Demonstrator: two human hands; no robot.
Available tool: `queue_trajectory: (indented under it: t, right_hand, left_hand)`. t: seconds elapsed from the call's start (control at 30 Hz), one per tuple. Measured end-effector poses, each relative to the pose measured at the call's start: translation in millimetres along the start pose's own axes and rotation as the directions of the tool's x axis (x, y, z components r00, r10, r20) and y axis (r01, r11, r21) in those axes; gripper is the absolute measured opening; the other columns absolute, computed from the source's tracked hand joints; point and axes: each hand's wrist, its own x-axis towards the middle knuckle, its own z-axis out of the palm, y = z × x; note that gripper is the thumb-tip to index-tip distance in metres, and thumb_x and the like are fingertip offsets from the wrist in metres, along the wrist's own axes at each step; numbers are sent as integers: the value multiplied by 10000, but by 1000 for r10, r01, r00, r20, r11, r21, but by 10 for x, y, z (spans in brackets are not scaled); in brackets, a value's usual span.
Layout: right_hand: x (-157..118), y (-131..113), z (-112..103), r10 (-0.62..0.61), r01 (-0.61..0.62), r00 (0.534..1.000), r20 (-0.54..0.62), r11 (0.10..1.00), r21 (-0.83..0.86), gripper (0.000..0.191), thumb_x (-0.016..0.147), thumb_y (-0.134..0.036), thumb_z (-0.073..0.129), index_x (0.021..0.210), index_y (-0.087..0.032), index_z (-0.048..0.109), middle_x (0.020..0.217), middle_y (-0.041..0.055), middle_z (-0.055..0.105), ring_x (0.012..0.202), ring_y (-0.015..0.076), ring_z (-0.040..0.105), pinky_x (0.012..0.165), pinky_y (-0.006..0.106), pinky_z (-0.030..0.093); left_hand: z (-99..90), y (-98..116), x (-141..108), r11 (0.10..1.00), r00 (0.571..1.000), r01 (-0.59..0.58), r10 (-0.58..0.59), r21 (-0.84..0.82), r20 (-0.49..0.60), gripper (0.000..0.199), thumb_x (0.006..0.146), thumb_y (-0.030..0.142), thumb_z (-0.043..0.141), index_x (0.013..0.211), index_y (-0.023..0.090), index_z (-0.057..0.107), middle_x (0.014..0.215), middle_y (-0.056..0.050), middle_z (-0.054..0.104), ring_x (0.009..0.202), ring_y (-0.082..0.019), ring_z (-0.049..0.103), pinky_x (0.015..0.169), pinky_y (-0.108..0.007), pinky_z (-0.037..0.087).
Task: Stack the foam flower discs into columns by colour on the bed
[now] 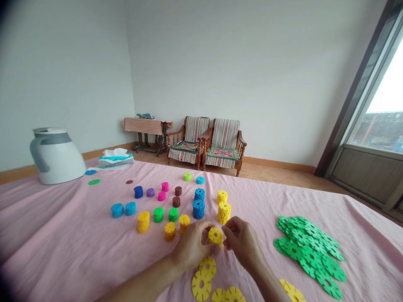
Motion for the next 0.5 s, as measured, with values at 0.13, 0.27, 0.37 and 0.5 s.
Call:
queue_trajectory:
  t: [0.13,0.27,0.37,0.5]
  right_hand:
    - [-113,-99,-235,17,26,982,188,974,-225,135,755,-294,529,664,-195,512,533,-46,537,500,115,571,461,213,393]
    - [-297,-253,-424,92,139,861,501,904,-405,220,580,-151,659,787,-198,602,790,-15,625,725,132,561,609,220,410]
    - [-387,-349,-446,183,163,786,591,861,-482,379,483,-102,709,831,-207,604,815,-27,606,743,138,525,637,231,394]
    - [-419,-376,-418,159,227,769,619,837,-497,335,502,-106,689,807,-211,600,831,-25,579,759,142,504,635,236,371]
  left_hand:
    - [-3,-7,0,999,1000,10,-10,45,-7,396,598,150,715,988,188,658,934,-16,664,805,-186,577,691,-267,427]
    - [-14,16,1,999,1000,-9,10,47,-10,359,605,154,734,956,181,665,911,-11,667,802,-181,575,704,-260,428]
    - [-20,36,0,999,1000,-29,29,43,-9,311,611,131,723,915,173,674,874,-8,665,748,-161,563,683,-247,425]
    - [-20,35,-1,998,999,-38,38,51,-4,291,613,124,716,898,168,675,851,-9,657,718,-154,547,673,-246,423]
